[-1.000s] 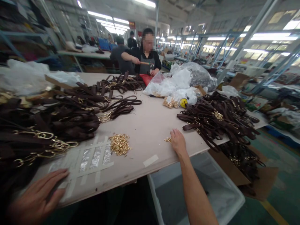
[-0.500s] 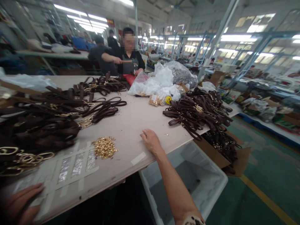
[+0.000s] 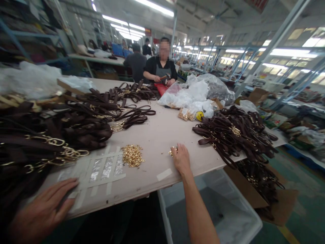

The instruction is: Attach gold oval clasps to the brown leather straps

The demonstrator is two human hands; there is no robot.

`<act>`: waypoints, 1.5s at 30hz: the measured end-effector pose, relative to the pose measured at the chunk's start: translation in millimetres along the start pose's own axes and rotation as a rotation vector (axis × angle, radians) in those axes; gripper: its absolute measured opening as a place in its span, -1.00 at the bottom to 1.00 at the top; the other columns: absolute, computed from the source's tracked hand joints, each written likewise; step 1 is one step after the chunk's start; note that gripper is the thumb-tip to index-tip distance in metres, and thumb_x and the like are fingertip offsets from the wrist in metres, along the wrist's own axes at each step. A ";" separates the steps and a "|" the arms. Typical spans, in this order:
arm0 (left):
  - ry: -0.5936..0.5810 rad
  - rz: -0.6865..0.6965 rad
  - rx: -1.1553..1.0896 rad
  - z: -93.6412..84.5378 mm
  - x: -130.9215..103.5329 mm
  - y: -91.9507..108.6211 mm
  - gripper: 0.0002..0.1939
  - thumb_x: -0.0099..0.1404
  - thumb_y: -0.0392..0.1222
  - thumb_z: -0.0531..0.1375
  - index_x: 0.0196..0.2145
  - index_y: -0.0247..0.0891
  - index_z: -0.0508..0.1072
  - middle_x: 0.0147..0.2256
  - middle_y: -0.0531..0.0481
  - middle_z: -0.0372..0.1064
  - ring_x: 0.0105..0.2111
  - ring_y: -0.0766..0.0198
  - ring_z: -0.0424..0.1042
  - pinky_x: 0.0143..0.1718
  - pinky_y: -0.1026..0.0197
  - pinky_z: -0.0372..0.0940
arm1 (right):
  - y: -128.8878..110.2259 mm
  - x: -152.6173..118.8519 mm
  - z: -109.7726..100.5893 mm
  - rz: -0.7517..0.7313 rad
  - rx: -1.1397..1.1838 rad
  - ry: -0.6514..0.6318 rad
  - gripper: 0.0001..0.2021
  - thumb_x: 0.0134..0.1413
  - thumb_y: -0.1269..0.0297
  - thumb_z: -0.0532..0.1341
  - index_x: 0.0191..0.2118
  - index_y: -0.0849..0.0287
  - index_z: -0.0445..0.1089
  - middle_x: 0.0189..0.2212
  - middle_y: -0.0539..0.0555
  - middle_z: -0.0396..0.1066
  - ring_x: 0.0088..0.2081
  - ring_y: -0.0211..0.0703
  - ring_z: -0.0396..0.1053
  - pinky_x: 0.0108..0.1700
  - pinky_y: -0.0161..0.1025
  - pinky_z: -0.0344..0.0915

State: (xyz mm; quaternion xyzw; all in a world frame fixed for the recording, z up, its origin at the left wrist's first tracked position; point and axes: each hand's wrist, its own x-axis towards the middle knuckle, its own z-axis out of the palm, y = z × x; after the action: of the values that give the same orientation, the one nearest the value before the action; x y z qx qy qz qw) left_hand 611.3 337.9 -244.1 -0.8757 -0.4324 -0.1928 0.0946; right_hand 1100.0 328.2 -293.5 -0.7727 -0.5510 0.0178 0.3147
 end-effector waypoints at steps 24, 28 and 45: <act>0.018 -0.126 -0.078 -37.9 4.3 37.7 -0.68 0.09 -0.38 0.15 -0.18 -0.20 0.48 -0.09 -0.09 0.52 -0.03 0.11 0.48 0.09 0.06 0.42 | -27.3 -30.4 8.1 -0.597 -0.116 -0.030 -0.69 0.13 0.22 0.04 -0.19 0.10 0.53 -0.24 0.22 0.57 -0.07 0.25 0.48 0.04 0.22 0.37; 0.055 -0.150 -0.016 -57.8 7.7 28.8 -0.71 0.13 -0.43 0.14 -0.19 -0.23 0.49 -0.11 -0.08 0.52 -0.05 0.18 0.47 0.06 0.15 0.43 | 12.4 -11.3 36.9 -0.713 -0.223 -0.037 -0.67 0.04 0.18 0.06 -0.21 0.02 0.56 -0.28 0.18 0.58 -0.18 0.20 0.52 -0.10 0.15 0.45; -0.254 0.025 0.363 -90.0 122.2 -54.5 -0.77 0.30 -0.41 0.06 -0.23 -0.35 0.52 -0.21 -0.25 0.49 -0.04 -0.03 0.37 0.15 -0.18 0.14 | -138.6 -90.4 9.9 -0.545 0.146 -0.069 -0.75 0.32 0.23 0.04 -0.03 0.06 0.41 -0.13 0.06 0.53 -0.12 -0.11 0.50 -0.02 -0.17 0.41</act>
State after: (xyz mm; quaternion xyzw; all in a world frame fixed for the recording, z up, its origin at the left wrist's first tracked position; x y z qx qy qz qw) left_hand 612.5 429.2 -111.2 -0.8669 -0.4576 0.0011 0.1977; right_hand 944.4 281.9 -260.1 -0.5702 -0.7460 -0.0015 0.3439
